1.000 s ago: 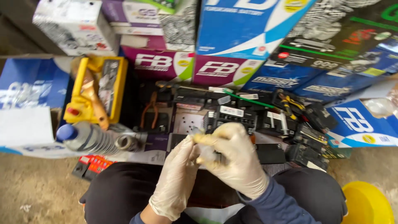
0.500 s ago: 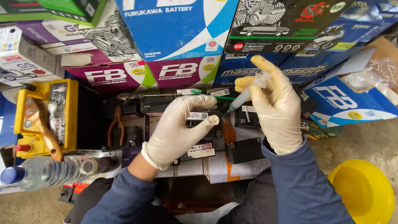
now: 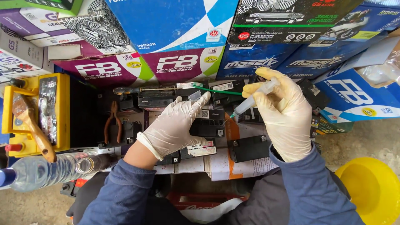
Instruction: Refilling lead-acid batteries with liquid using a syringe
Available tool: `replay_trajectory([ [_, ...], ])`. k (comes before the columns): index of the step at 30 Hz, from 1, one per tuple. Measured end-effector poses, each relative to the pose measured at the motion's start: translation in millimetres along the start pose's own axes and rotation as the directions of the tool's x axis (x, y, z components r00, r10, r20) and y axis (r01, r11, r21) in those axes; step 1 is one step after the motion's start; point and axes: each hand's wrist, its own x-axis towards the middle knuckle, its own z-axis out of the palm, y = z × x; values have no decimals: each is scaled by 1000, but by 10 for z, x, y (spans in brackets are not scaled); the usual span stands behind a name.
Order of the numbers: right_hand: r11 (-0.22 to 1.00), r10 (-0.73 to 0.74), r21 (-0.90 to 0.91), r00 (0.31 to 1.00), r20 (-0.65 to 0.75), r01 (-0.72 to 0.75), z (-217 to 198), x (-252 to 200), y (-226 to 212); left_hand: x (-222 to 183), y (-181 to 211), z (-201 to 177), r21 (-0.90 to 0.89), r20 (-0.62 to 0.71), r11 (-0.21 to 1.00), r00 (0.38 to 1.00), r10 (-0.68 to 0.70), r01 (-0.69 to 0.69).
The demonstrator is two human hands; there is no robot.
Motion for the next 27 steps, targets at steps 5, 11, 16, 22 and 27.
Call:
replay_trajectory([
  [5, 998, 6, -56, 1000, 8, -5, 61, -14, 0, -9, 8, -3, 42, -1, 999, 1000, 22, -22],
  [11, 985, -40, -164, 997, 71, 51, 109, -50, 10, -36, 30, -27, 26, -36, 999, 999, 24, -23],
  [16, 975, -103, -184, 989, 109, 122, 91, -104, 66, -39, 17, -22, -25, -36, 1000, 999, 16, -17],
  [22, 970, -76, -221, 990, 121, 102, 120, -243, 25, -35, -17, 9, -14, -57, 999, 998, 37, -38],
  [27, 944, -88, -305, 986, 142, 128, 97, -297, 68, -23, 18, -11, 25, -24, 999, 999, 23, -23],
])
